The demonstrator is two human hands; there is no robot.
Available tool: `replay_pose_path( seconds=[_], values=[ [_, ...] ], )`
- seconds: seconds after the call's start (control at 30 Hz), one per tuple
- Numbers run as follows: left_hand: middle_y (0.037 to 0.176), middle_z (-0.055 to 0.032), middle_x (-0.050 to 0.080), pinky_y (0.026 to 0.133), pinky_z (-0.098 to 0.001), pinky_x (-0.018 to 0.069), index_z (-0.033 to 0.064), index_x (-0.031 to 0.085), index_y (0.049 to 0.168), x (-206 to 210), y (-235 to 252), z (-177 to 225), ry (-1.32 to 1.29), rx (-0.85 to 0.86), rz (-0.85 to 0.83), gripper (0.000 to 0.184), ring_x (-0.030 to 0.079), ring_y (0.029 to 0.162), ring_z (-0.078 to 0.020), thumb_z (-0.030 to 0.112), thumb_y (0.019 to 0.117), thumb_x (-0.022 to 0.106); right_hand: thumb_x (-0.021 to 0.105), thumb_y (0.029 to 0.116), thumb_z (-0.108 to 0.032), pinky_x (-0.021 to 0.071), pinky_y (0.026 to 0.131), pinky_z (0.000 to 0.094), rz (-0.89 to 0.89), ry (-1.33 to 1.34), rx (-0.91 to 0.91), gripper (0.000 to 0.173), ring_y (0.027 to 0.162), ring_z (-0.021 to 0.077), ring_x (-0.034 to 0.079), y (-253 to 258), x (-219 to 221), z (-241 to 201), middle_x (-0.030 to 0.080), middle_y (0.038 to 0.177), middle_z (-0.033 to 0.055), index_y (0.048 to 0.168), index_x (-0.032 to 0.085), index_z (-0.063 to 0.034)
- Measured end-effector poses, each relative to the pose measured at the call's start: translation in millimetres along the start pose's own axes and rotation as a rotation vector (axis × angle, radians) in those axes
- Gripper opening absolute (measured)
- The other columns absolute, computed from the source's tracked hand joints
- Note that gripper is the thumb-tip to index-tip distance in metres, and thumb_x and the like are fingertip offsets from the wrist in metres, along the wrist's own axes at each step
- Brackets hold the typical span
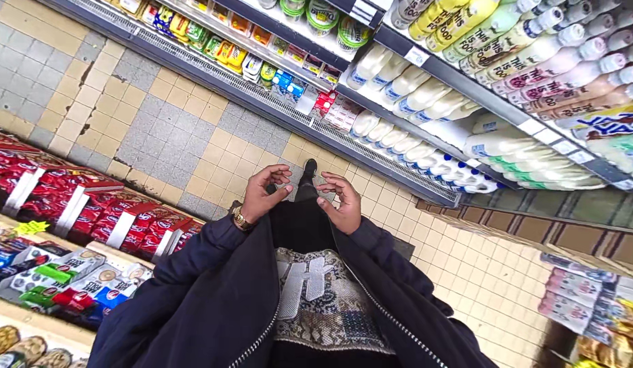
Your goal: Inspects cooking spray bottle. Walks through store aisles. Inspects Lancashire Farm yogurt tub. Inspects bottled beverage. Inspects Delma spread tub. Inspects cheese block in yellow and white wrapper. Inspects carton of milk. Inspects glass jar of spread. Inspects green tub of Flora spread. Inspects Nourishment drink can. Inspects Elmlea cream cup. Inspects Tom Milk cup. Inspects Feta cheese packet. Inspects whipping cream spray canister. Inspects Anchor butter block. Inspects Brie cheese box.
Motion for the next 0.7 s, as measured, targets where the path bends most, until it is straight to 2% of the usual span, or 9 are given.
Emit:
replay_pose_path(
  seconds=[0.37,0.53,0.7],
  values=[
    [0.118,-0.0148,0.069,0.088,-0.0361,0.059,-0.01,0.058,0.127,-22,9,-15,-0.006,-0.05,0.102,0.045,0.07,0.1,-0.0193,0.016,0.0928,0.071,0.07,0.094,-0.021,0.0615,0.085,0.0376,-0.066,0.045,0.074,0.047,0.104,0.0236,0.07,36,1,26,0.06,0.137,0.0226,0.129,0.057,0.0057],
    [0.117,-0.0142,0.069,0.088,-0.0359,0.0594,-0.0086,0.058,0.127,-30,26,-31,-0.013,-0.104,0.16,0.045,0.07,0.099,-0.0192,0.016,0.0924,0.072,0.07,0.0935,-0.02,0.0613,0.084,0.0371,-0.068,0.025,0.136,0.049,0.1,0.0229,0.071,83,-9,63,0.061,0.133,0.0245,0.129,0.056,0.0105],
    [0.118,-0.0136,0.069,0.087,-0.0359,0.0601,-0.0079,0.059,0.127,-36,57,-42,0.018,-0.148,0.209,0.043,0.071,0.098,-0.0191,0.015,0.0925,0.071,0.071,0.0914,-0.018,0.0611,0.087,0.0407,-0.04,-0.024,0.215,0.045,0.099,0.0233,0.072,150,-33,118,0.067,0.125,0.0189,0.128,0.057,0.0061]
  ],
)
Point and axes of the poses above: each hand's wrist, its own y-axis towards the middle knuckle, its own x-axis out of the palm, z = x × y, the point moved 9 cm from there along y, towards the middle knuckle
